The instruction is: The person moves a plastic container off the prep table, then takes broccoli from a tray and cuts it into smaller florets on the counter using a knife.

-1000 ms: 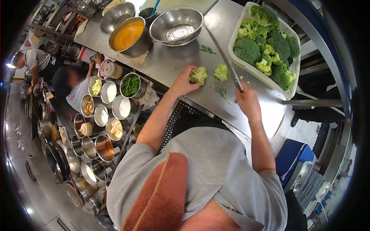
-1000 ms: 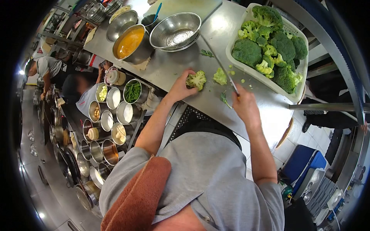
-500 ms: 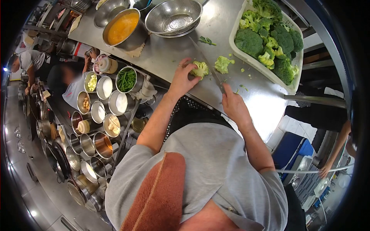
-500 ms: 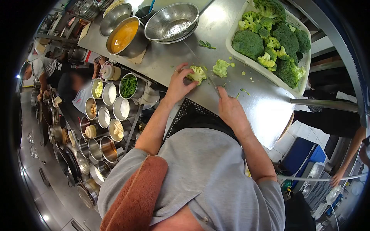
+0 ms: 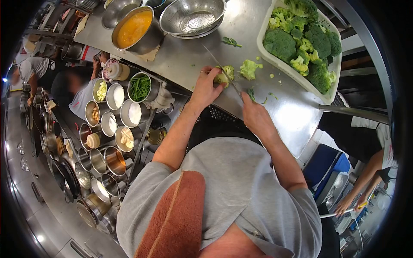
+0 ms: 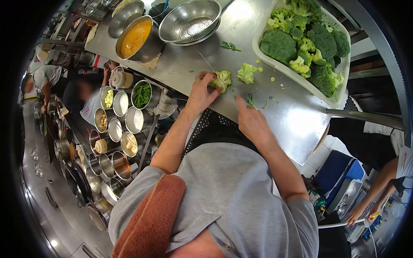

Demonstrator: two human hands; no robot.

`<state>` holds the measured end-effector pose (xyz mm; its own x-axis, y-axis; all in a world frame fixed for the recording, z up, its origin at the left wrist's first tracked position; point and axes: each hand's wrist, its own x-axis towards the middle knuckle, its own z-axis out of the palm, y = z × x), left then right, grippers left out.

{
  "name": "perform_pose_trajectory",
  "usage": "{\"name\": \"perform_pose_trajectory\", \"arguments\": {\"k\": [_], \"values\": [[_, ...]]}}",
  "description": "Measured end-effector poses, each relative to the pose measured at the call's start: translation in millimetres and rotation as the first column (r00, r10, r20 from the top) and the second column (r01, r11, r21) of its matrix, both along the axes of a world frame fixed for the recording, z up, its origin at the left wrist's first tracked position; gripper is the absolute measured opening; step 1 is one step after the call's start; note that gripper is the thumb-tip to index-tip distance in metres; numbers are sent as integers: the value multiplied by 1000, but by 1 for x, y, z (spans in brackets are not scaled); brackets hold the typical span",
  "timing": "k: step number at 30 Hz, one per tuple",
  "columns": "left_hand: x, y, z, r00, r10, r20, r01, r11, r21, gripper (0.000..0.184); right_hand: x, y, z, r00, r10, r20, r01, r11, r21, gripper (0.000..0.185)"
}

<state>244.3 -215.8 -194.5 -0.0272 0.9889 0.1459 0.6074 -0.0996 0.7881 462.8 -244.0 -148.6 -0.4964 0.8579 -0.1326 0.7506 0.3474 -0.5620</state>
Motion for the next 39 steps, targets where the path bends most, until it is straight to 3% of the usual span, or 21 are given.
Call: {"name": "perform_pose_trajectory", "arguments": {"k": [7,17,20,22,26,29,31,35,37,38,39], "values": [[2,-1,2,999,33,29,-32,999,-43,41,9,-11,25,989,23,149,2,986,-164,41],[0,1,-11,996,34,88,-34,999,-4,39,-21,17,-15,998,24,66,-21,998,-55,38],[0,1,-11,999,27,37,-29,998,59,40,-25,24,-26,998,14,55,-10,997,-75,34],[0,4,-7,999,45,21,-46,999,8,40,-25,29,-17,989,-139,-56,122,962,-243,33],[-5,17,-13,1000,-6,25,4,999,45,38,0,25,-12,968,-187,-167,113,921,-373,30],[-6,21,-14,994,-58,90,53,997,57,37,3,26,-17,983,-165,-81,145,968,-203,36],[-6,20,-8,993,28,118,-6,982,-187,40,-1,32,-25,986,-120,-118,105,987,-125,38],[-12,20,-24,947,51,317,11,981,-192,42,-1,33,-9,948,-286,-139,252,942,-224,38],[-14,20,-32,998,-23,-56,38,958,284,42,5,27,-2,963,-252,-96,244,966,-91,30],[-13,19,-35,998,-17,-55,32,959,283,42,6,21,1,964,-247,-95,238,967,-92,30],[-11,17,-32,989,8,146,-42,971,236,40,6,15,4,968,-222,-116,219,975,-38,29]]}}
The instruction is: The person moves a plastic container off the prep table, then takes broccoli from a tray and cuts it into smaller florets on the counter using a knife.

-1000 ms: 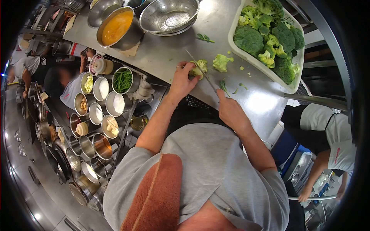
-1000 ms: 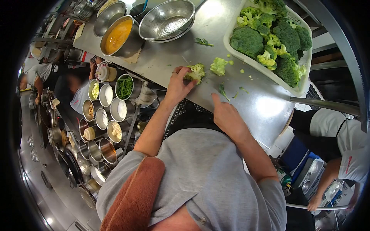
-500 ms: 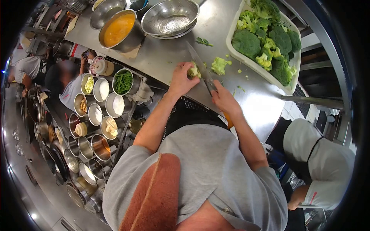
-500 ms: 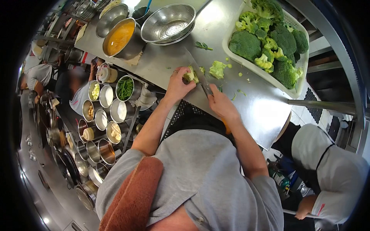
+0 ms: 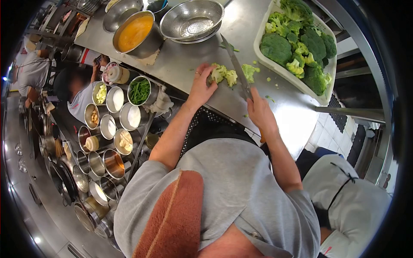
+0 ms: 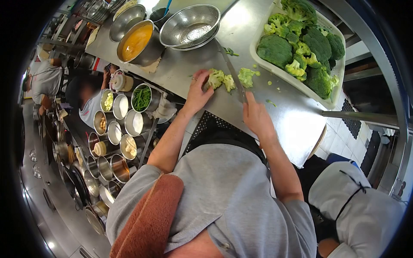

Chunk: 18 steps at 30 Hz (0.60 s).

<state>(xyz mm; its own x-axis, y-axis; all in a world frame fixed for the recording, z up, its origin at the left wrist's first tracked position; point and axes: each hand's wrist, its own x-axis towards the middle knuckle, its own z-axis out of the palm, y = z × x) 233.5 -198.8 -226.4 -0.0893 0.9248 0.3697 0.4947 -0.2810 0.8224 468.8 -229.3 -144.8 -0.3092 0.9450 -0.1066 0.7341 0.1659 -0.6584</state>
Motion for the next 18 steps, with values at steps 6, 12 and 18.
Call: {"name": "perform_pose_trajectory", "arguments": {"k": [6,12,18], "values": [[17,1,-2,964,220,150,-194,966,-171,30,-12,-2,-3,997,77,6,-77,997,-13,26],[9,11,6,990,138,-10,-138,980,-147,26,-11,3,-1,993,101,60,-104,993,48,25],[1,2,14,998,-18,-61,11,993,-116,25,-12,-5,-3,964,169,206,-181,983,39,27]]}}
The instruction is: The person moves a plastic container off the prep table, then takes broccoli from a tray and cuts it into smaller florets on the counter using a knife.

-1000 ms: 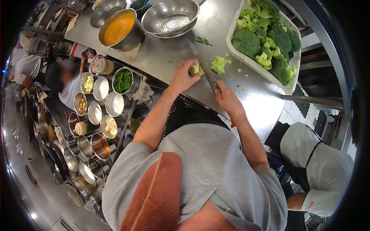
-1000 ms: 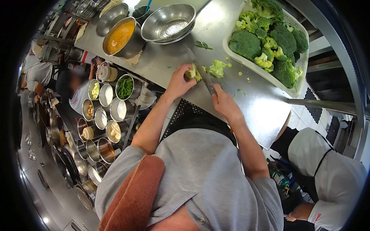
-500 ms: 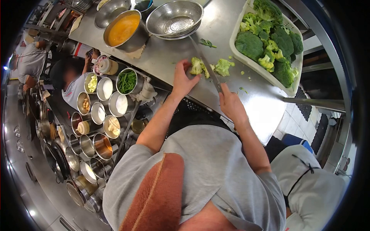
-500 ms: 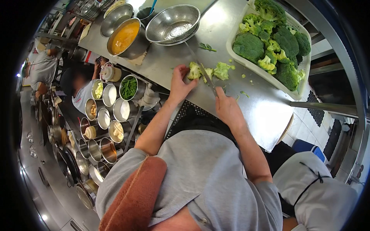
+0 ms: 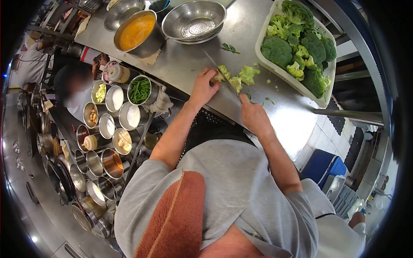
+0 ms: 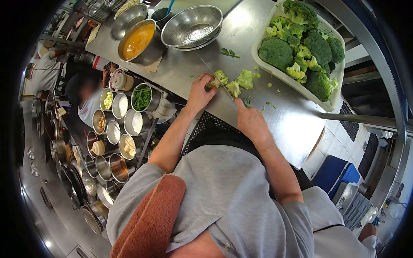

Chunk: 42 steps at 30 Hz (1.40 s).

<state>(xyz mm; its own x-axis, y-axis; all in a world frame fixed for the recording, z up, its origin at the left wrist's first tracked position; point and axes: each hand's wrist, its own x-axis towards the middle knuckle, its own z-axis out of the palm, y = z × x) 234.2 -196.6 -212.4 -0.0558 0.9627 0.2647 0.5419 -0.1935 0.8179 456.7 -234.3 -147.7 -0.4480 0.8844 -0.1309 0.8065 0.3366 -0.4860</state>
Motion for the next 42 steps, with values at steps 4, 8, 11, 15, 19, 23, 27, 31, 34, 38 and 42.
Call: {"name": "perform_pose_trajectory", "arguments": {"k": [4,8,11,15,19,23,27,31,34,38,42], "values": [[0,-2,-1,989,-25,-143,42,993,115,26,4,-4,10,992,66,107,-63,998,-28,29],[-1,-1,-1,988,-40,-151,56,993,104,27,12,-19,37,986,58,158,-28,982,-185,28],[-1,-1,-2,993,-47,-111,60,992,110,28,12,-21,36,989,20,147,21,961,-274,28],[-4,-1,-3,986,-54,-160,72,991,113,28,-6,-9,11,995,56,84,-42,987,-155,29],[-9,0,-7,998,-68,-7,69,995,78,26,-19,0,-25,992,102,69,-100,995,-32,32],[-18,2,-12,995,-72,74,71,997,6,23,-34,0,-19,999,-37,14,39,989,-140,33],[-35,1,-27,935,-83,344,120,989,-89,23,-35,-3,-19,983,-158,-90,143,978,-150,31],[-54,2,-43,660,-89,746,180,983,-42,24,-14,-7,-3,943,-303,-134,278,943,-181,32],[-64,9,-27,799,-185,572,238,971,-18,27,-7,-13,20,884,-381,-271,324,917,-234,31],[-47,6,38,612,-204,764,465,874,-140,24,-9,-16,26,821,-422,-386,394,906,-154,42],[-22,3,56,234,112,966,649,722,-241,15,-8,-11,21,806,-472,-357,393,878,-272,55]]}}
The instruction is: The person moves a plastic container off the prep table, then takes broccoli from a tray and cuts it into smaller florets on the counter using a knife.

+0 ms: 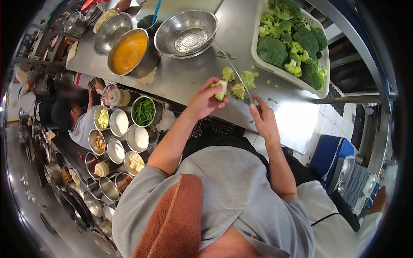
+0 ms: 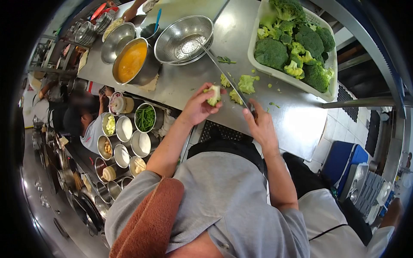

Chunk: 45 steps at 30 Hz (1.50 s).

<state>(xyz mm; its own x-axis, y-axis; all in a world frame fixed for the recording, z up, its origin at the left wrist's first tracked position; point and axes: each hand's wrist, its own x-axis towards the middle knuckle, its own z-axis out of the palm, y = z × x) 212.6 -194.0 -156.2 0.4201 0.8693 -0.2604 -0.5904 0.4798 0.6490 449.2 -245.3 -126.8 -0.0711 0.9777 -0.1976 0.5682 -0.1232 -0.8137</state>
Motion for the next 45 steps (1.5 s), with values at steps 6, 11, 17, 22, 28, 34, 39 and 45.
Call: {"name": "perform_pose_trajectory", "arguments": {"k": [6,11,17,22,28,34,39,45], "values": [[36,-27,8,930,79,-360,37,952,305,16,7,-7,33,968,191,-162,-166,974,156,64],[58,-46,24,976,66,-207,-26,982,189,16,22,-8,34,917,328,-229,-285,937,201,57],[81,-65,14,970,-18,-244,73,974,216,19,41,-11,28,912,328,-248,-279,937,210,47],[77,-68,-8,988,-21,154,16,999,35,17,72,3,3,929,272,-250,-179,923,339,64],[44,-2,-37,247,446,-860,88,874,478,32,101,-6,-9,971,137,-195,-93,972,217,73],[35,73,-81,201,548,-812,400,711,579,60,95,-13,-37,997,22,-75,-9,985,171,72],[28,68,-53,545,396,-739,178,806,564,61,73,-15,-29,989,-79,-122,100,979,178,67],[15,47,-29,931,-30,363,47,998,-37,57,33,4,5,994,-48,-95,62,986,157,65]]}}
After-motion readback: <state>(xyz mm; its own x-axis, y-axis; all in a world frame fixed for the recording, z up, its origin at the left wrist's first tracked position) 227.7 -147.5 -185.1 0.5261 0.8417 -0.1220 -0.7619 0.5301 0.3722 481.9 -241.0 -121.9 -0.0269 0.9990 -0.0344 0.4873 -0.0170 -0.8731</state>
